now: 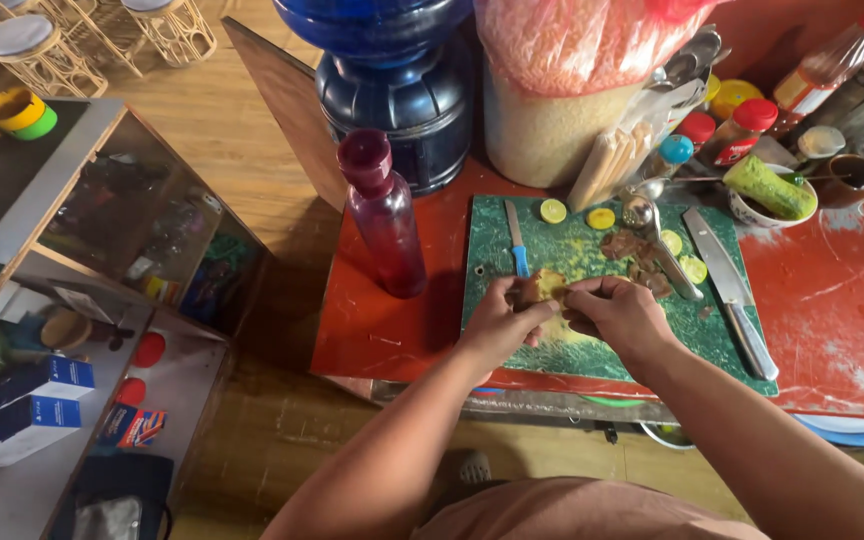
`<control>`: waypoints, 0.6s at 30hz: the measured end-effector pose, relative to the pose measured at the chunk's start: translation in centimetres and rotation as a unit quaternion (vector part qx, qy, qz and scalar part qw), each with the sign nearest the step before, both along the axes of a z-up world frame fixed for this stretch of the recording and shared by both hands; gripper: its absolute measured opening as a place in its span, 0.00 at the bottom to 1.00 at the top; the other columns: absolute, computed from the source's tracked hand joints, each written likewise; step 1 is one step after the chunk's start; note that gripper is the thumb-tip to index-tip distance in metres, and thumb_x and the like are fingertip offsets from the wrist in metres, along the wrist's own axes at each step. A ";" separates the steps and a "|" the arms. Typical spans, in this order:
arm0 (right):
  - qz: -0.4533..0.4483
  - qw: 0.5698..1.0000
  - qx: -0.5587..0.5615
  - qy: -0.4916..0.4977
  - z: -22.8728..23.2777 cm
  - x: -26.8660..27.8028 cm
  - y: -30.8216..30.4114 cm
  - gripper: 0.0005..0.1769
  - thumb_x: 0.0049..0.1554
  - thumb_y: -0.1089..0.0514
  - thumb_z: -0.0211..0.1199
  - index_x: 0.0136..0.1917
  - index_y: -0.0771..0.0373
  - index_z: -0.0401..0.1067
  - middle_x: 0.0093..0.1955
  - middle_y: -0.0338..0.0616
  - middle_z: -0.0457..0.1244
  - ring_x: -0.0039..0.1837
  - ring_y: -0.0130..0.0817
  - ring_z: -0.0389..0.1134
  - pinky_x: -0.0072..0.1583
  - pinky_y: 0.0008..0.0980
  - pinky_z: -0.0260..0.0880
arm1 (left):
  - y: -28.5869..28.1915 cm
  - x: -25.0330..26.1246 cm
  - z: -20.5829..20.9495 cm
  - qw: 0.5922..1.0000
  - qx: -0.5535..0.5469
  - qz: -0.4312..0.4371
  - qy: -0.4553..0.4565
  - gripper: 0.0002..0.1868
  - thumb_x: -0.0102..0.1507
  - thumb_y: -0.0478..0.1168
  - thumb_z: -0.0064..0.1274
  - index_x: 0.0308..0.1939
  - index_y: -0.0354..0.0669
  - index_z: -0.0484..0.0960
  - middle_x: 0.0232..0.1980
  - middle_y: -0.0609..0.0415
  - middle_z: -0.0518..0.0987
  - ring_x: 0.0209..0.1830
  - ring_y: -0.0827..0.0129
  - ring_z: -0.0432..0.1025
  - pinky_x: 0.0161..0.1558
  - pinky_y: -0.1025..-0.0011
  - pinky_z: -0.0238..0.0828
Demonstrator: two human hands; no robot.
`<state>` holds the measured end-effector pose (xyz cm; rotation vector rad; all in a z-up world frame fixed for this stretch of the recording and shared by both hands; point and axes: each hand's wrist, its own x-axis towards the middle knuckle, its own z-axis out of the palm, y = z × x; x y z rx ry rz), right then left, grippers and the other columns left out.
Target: The person stirs a pan on a gas stove, then moves to a counter to stir a glass of liquid. They peel a potato with a peeler, place it on a cutting board, and chop it into chunks with a knife. The chopped pieces remain on the board.
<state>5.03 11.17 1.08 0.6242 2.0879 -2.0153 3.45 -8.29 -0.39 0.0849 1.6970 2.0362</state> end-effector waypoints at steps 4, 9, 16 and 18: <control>-0.012 1.000 -0.018 0.002 -0.4 -0.8 0.8 0.10 0.59 0.60 0.64 0.51 0.69 0.74 0.46 0.43 0.69 0.47 0.31 0.74 0.53 0.30 0.77 | -0.3 -0.3 0.0 0.996 0.062 -0.017 -0.063 0.23 0.64 0.46 0.59 0.54 0.32 0.73 0.37 0.53 0.77 0.31 0.71 0.74 0.40 0.67 0.76; -0.002 0.994 0.111 -0.006 -0.8 -1.2 2.4 0.12 0.60 0.58 0.63 0.53 0.66 0.78 0.45 0.43 0.71 0.45 0.31 0.73 0.51 0.32 0.76 | -0.2 -0.5 -0.8 0.980 0.123 0.005 -0.158 0.20 0.68 0.50 0.52 0.54 0.38 0.78 0.41 0.52 0.78 0.35 0.69 0.75 0.45 0.66 0.76; 0.150 0.906 0.394 0.032 -0.6 -0.6 2.2 0.12 0.58 0.52 0.67 0.55 0.52 0.82 0.44 0.38 0.75 0.45 0.25 0.76 0.52 0.28 0.74 | 0.0 -0.4 -0.3 0.972 0.140 0.051 -0.179 0.28 0.66 0.58 0.46 0.58 0.40 0.77 0.43 0.52 0.81 0.34 0.70 0.72 0.41 0.67 0.74; 0.151 0.935 0.318 0.047 0.4 -0.4 1.9 0.13 0.59 0.52 0.64 0.58 0.49 0.80 0.43 0.38 0.76 0.44 0.24 0.78 0.51 0.28 0.74 | -0.2 -0.3 0.8 0.982 0.095 0.046 -0.159 0.30 0.66 0.62 0.46 0.59 0.41 0.77 0.42 0.54 0.79 0.32 0.72 0.71 0.40 0.69 0.73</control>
